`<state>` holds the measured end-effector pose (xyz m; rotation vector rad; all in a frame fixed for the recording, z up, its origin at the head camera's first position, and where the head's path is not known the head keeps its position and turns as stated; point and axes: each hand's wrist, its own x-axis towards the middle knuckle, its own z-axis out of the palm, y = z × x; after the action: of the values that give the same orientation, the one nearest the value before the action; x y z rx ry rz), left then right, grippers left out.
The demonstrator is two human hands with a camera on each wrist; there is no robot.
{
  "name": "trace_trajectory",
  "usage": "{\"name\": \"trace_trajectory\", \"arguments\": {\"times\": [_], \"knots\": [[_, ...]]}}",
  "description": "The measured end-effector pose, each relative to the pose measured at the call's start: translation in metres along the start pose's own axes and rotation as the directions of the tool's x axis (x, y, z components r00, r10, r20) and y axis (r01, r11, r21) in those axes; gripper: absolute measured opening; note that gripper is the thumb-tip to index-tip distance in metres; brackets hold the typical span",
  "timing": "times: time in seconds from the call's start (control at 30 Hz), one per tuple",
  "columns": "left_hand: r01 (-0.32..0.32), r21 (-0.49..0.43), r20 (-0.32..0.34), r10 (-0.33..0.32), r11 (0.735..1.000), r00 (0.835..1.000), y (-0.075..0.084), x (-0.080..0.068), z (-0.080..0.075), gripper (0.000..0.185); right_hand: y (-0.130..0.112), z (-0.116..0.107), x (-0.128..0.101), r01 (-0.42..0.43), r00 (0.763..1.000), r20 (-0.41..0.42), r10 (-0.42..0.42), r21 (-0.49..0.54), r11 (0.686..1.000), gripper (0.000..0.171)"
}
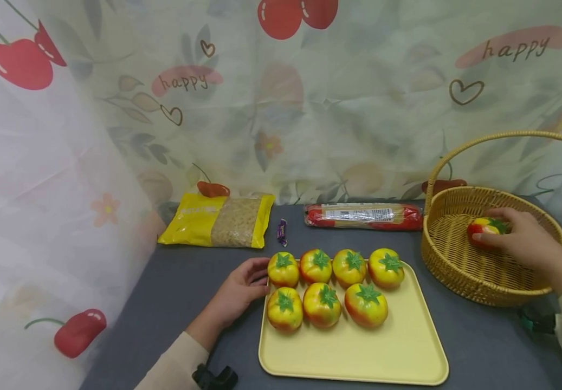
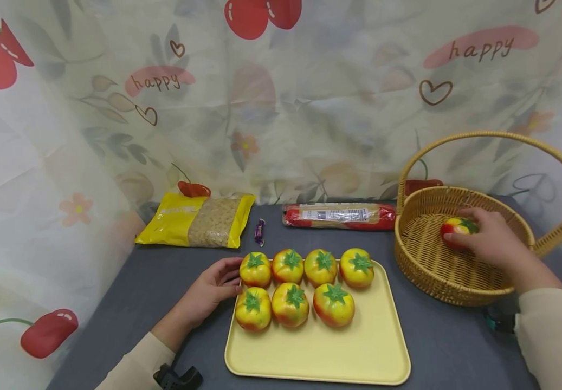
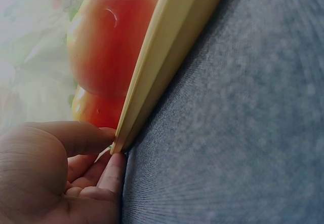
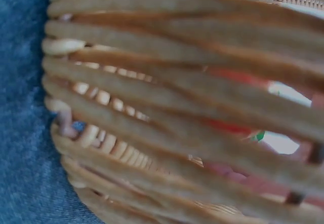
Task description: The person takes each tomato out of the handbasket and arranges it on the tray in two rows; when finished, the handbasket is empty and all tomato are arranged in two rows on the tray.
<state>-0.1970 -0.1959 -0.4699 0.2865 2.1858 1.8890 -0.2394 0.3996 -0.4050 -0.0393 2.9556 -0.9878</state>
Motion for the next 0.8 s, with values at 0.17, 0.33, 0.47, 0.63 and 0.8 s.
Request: {"name": "trace_trajectory", "arguments": {"times": [0.17,0.33,0.47,0.63,0.8], "knots": [[-0.007,-0.003,0.001,0.007,1.0,1.0,-0.0005,0.0002,0.0,0.061,-0.0002,0.0004,0.0008,0.002,0.999,0.042,-0.002,-0.014,1.0,0.092],[-0.006,0.012,0.003,0.006,1.0,1.0,-0.0013,0.001,0.0,0.061,0.0005,0.0002,0.0002,-0.032,0.996,0.084,0.031,0.008,0.999,0.101],[-0.002,0.015,0.004,0.002,1.0,1.0,-0.0006,0.0015,0.0004,0.061,0.0018,0.0,0.0008,-0.029,0.995,0.091,0.027,0.015,0.999,0.103],[0.005,0.013,-0.004,-0.004,1.0,1.0,-0.0008,0.0017,0.0001,0.062,0.0012,0.0006,0.0019,-0.026,0.996,0.083,0.024,0.023,0.999,0.106],[0.008,0.013,-0.006,-0.008,1.0,1.0,-0.0009,0.0014,-0.0003,0.061,-0.0052,0.0003,-0.0005,-0.003,0.998,0.068,0.002,0.024,1.0,0.103]]}}
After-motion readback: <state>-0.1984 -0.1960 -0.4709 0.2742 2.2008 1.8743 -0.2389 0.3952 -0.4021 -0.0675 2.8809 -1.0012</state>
